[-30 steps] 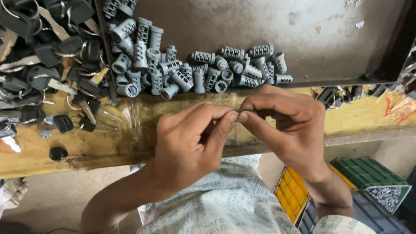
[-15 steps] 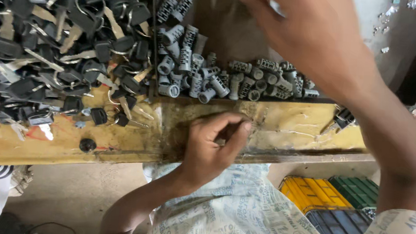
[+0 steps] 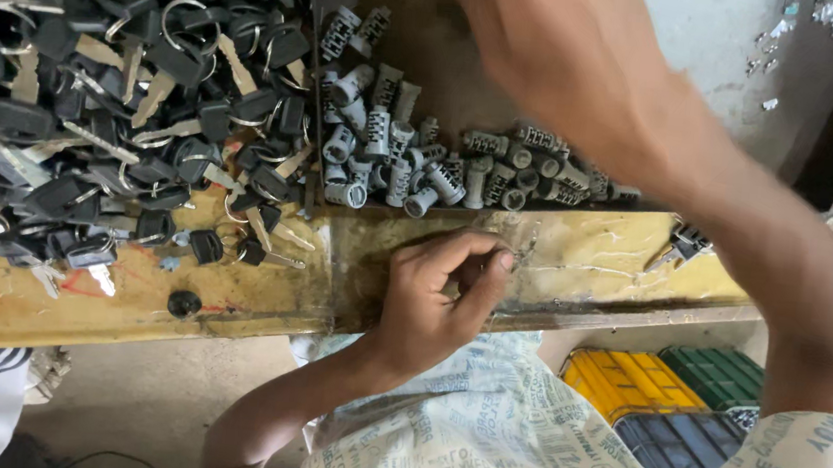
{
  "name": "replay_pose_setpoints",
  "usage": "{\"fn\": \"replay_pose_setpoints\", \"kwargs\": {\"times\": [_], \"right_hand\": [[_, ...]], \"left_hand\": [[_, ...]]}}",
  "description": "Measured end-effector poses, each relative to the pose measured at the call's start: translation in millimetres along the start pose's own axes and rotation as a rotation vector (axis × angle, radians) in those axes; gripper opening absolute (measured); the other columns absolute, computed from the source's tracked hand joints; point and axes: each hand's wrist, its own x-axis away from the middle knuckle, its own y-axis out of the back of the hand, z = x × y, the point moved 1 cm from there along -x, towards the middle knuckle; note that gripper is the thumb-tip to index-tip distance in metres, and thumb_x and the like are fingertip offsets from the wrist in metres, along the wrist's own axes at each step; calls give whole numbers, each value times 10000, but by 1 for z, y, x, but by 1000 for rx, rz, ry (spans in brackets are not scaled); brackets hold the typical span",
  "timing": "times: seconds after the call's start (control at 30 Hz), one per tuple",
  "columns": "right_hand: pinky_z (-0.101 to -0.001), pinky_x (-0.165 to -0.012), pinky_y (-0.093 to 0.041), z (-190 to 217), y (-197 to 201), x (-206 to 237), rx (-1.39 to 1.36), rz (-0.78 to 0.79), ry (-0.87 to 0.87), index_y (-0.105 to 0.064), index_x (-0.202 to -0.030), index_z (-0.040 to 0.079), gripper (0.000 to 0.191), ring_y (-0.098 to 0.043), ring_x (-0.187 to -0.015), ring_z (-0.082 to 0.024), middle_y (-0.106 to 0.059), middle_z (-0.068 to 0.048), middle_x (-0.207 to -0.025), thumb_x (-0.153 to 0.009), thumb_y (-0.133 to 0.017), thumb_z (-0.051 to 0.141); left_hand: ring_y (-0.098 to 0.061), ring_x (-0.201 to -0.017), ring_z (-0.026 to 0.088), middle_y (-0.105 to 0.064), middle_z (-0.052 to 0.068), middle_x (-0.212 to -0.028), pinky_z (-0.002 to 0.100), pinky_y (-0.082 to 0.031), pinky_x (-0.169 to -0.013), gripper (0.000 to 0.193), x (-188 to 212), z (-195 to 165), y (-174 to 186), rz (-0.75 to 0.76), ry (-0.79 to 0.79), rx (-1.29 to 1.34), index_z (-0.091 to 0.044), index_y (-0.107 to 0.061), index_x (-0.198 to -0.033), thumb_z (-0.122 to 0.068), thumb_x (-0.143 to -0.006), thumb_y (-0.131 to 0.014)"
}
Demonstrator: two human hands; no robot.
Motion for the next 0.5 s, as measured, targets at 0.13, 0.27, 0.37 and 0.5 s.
{"fn": "replay_pose_setpoints", "kwargs": {"times": [0.13, 0.27, 0.37, 0.5], "right_hand": [[-347, -447, -479, 36, 23, 76, -154, -62, 99, -657, -927, -90, 141, -656, -592, -245, -701, -223, -867, -926, -753, 13], [-282, -585, -549, 59, 13, 151, -239, -249, 104, -665, -975, -39, 240, -709, -755, -180, -723, -159, -899, -846, -859, 21], [-274, -552, -504, 71, -8, 168, -126, -392, 39, -658, -988, -62, 276, -704, -718, -186, -716, -151, -873, -821, -876, -35], [-295, -597, -504, 88, -22, 173, -106, -523, -185, -642, -1012, -54, 248, -696, -743, -217, -701, -131, -898, -845, -820, -97]], "left_hand": [[-545, -620, 14, -682, -15, -781, 203, -405, -532, 114, 2, 3, 2, -44, 86, 244, 6, -733, -1054, -86, -1027, -673], [-543, -550, 17, -669, -8, -735, 224, -399, -465, 136, 7, -2, 2, -26, 225, 411, 14, -736, -1037, -89, -1059, -650], [-470, -555, 29, -666, 26, -777, 238, -344, -466, 149, 13, -10, -5, 29, 283, 778, 31, -694, -1124, -82, -1069, -614], [-460, -571, 26, -640, 23, -758, 233, -328, -485, 135, 15, -12, -13, 6, 380, 817, 60, -677, -1116, -56, -1088, -614]]}}
